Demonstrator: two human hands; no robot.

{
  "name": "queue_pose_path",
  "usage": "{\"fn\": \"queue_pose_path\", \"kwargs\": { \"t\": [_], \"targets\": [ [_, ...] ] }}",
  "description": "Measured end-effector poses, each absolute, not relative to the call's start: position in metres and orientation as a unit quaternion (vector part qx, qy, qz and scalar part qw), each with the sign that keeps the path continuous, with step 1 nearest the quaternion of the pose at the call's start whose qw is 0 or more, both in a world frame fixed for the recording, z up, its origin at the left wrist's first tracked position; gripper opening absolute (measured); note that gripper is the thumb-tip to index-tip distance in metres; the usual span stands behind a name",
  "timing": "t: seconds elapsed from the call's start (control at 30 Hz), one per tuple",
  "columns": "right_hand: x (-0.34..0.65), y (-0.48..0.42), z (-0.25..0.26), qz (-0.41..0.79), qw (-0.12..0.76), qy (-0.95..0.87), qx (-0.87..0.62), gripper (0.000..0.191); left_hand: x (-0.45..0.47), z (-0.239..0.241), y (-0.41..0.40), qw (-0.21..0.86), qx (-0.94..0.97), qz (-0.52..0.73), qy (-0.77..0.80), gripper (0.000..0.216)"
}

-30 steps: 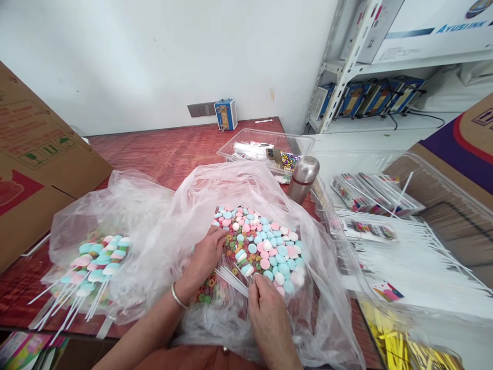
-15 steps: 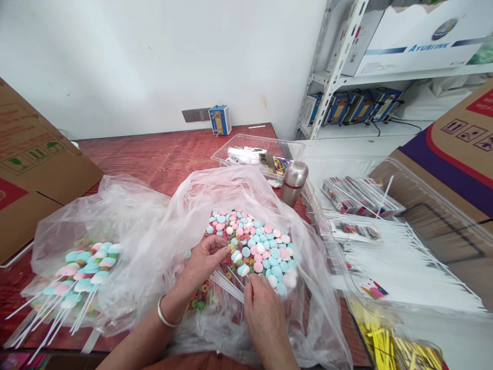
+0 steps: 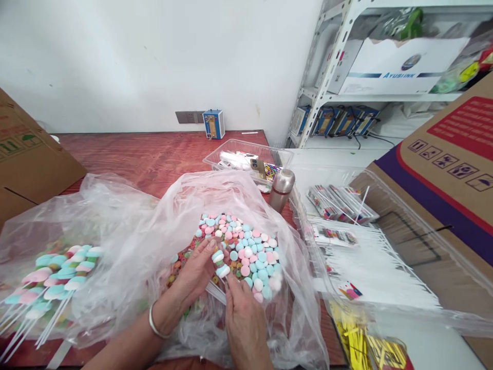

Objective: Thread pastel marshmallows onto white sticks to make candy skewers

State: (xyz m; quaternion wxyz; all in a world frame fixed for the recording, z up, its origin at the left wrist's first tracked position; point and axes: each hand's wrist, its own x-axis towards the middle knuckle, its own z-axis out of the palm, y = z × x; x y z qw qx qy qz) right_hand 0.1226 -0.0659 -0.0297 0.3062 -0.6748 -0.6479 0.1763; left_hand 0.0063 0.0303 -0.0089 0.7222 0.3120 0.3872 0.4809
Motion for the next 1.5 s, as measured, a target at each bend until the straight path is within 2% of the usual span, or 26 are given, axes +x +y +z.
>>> {"fn": "queue_pose_path", "kwargs": {
  "t": [0.17, 0.43, 0.63, 0.7, 0.8, 0.87, 1.03, 1.13, 1.23, 1.33, 1.5],
  "targets": [
    [0.123, -0.070, -0.035, 0.193, 0.305, -0.620, -0.697, 0.034, 0.023, 0.000, 0.012, 0.757, 0.290, 0.470, 0.350, 0.042],
    [0.118, -0.067, -0.033, 0.208, 0.294, -0.617, -0.699, 0.036, 0.035, -0.001, -0.002, 0.731, 0.321, 0.448, 0.402, 0.051],
    [0.134, -0.030, -0.014, 0.205, 0.255, -0.636, -0.699, 0.032, 0.028, -0.015, 0.028, 0.719, 0.333, 0.453, 0.408, 0.053],
    [0.144, -0.006, -0.008, 0.162, 0.242, -0.632, -0.718, 0.024, 0.022, -0.022, 0.050, 0.655, 0.401, 0.458, 0.447, 0.048],
    [0.155, 0.032, -0.007, 0.126, 0.232, -0.632, -0.729, 0.020, 0.015, -0.028, 0.079, 0.459, 0.617, 0.419, 0.482, 0.025],
    [0.157, 0.053, -0.013, 0.119, 0.235, -0.638, -0.724, 0.021, 0.014, -0.031, 0.091, 0.370, 0.711, 0.379, 0.462, 0.023],
    [0.153, 0.073, -0.028, 0.123, 0.260, -0.637, -0.715, 0.021, 0.012, -0.033, 0.089, 0.317, 0.747, 0.372, 0.451, 0.019],
    [0.153, 0.066, -0.027, 0.143, 0.296, -0.620, -0.712, 0.018, 0.006, -0.031, 0.079, 0.357, 0.715, 0.409, 0.440, 0.016],
    [0.153, 0.051, -0.023, 0.174, 0.337, -0.600, -0.705, 0.023, 0.002, -0.027, 0.070, 0.490, 0.634, 0.422, 0.425, 0.010],
    [0.153, 0.036, -0.021, 0.210, 0.370, -0.587, -0.689, 0.026, 0.001, -0.022, 0.063, 0.587, 0.560, 0.421, 0.405, 0.017],
    [0.156, 0.020, -0.021, 0.244, 0.407, -0.572, -0.669, 0.030, -0.002, -0.016, 0.058, 0.592, 0.579, 0.386, 0.407, 0.019]
  ]
}}
